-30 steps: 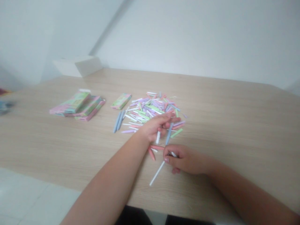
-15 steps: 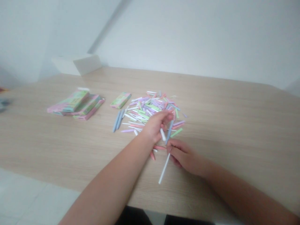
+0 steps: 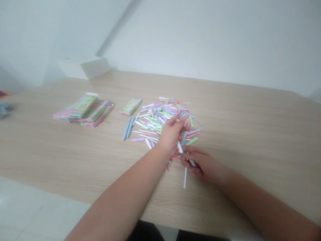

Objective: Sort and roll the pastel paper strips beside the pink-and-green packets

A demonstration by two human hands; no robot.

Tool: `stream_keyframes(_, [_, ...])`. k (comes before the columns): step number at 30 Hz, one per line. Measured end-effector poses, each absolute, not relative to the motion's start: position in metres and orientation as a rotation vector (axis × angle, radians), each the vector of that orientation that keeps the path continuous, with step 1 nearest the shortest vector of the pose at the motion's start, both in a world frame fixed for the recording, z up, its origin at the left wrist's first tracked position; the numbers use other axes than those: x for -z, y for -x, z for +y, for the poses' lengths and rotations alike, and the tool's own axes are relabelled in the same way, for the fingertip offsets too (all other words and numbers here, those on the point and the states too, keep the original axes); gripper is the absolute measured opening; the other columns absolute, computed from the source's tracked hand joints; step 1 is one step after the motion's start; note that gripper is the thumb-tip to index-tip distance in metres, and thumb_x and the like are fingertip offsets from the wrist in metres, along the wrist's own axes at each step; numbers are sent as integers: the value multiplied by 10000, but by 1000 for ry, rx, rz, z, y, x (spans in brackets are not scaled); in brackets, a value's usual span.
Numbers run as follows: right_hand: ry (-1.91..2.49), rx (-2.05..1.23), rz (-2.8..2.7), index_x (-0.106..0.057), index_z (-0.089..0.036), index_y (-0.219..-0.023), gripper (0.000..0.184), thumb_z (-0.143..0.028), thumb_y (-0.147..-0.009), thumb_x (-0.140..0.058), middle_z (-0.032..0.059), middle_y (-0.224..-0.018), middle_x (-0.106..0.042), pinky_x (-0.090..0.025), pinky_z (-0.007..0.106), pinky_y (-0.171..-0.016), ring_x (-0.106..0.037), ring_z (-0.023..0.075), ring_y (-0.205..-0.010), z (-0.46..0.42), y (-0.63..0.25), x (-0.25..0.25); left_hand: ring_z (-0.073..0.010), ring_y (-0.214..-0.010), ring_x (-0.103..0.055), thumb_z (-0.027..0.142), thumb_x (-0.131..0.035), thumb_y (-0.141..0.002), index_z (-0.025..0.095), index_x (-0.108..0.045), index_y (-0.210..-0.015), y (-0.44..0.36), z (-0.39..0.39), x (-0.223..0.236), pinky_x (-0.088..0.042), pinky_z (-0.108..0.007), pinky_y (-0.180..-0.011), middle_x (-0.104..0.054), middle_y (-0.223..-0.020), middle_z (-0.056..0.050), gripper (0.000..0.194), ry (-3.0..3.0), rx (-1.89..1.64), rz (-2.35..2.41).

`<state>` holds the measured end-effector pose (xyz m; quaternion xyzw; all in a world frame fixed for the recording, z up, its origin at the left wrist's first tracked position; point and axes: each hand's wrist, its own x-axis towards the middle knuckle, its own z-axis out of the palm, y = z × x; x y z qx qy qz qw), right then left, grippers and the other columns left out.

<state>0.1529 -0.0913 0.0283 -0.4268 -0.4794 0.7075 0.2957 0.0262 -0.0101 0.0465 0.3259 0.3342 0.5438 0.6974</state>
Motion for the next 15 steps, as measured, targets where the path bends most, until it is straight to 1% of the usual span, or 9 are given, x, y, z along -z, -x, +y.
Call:
stream_keyframes(2, [1172, -1796, -1352, -468, -232, -817, 358, -543, -909, -620, -73, -649, -468, -182, 221, -377, -259, 52, -413, -91, -152, -28, -71, -568, -614, 335, -809, -828, 184, -659, -1311, -28, -11, -47, -251, -127, -377, -679, -764, -2, 529, -754, -1226, 781])
stream_keyframes(4, [1257, -1656, -1471, -475, -230, -808, 415, -611, -935, -579, -72, -627, -432, -214, 234, -399, -291, 68, -438, -90, -155, -30, -91, -657, -674, 327, -811, -831, 186, -651, -1334, -29, -12, -49, -275, -122, -392, -704, -832, -17, 547, -754, -1237, 788])
stream_keyframes(5, [1302, -1582, -1540, -496, -227, -824, 427, -632, -945, -558, -73, -619, -420, -231, 239, -414, -305, 76, -452, -88, -158, -31, -102, -717, -701, 311, -811, -834, 188, -647, -1341, -30, -12, -49, -309, -117, -412, -719, -897, -28, 547, -743, -1248, 774])
stream_keyframes(7, [1389, -1440, -1695, -555, -218, -886, 429, -637, -967, -517, -66, -622, -427, -267, 249, -449, -336, 94, -483, -84, -170, -38, -111, -802, -726, 271, -815, -833, 202, -639, -1357, -29, -10, -51, -417, -120, -498, -733, -1034, -45, 556, -704, -1286, 732])
stream_keyframes(8, [1434, -1363, -1788, -586, -214, -919, 425, -626, -980, -500, -57, -637, -449, -291, 255, -471, -362, 104, -505, -83, -178, -43, -112, -822, -729, 254, -818, -830, 215, -633, -1370, -27, -8, -51, -471, -134, -559, -732, -1089, -49, 572, -686, -1311, 710])
stream_keyframes(9, [1490, -1276, -1895, -604, -212, -907, 423, -611, -990, -489, -42, -651, -481, -319, 264, -497, -403, 117, -533, -82, -186, -49, -113, -833, -730, 240, -822, -826, 228, -623, -1386, -26, -6, -52, -510, -154, -616, -729, -1124, -51, 594, -674, -1335, 694])
stream_keyframes(11, [1609, -1071, -2140, -627, -215, -859, 420, -577, -1009, -475, -2, -707, -574, -376, 288, -567, -511, 155, -626, -82, -203, -63, -117, -847, -732, 221, -820, -825, 234, -597, -1418, -23, -1, -51, -545, -183, -686, -730, -1122, -53, 633, -662, -1361, 685])
stream_keyframes(13, [1768, -786, -2311, -659, -229, -885, 409, -535, -1035, -435, 33, -783, -668, -401, 317, -630, -598, 197, -710, -86, -215, -76, -123, -850, -733, 221, -811, -836, 215, -579, -1433, -22, 2, -50, -548, -188, -695, -734, -1064, -54, 641, -668, -1339, 687])
stream_keyframes(15, [1955, -434, -2389, -677, -239, -872, 405, -501, -1042, -420, 59, -797, -707, -385, 339, -634, -627, 224, -703, -93, -223, -86, -125, -837, -732, 235, -806, -844, 200, -578, -1429, -22, 3, -47, -542, -185, -680, -731, -1030, -53, 629, -699, -1298, 697])
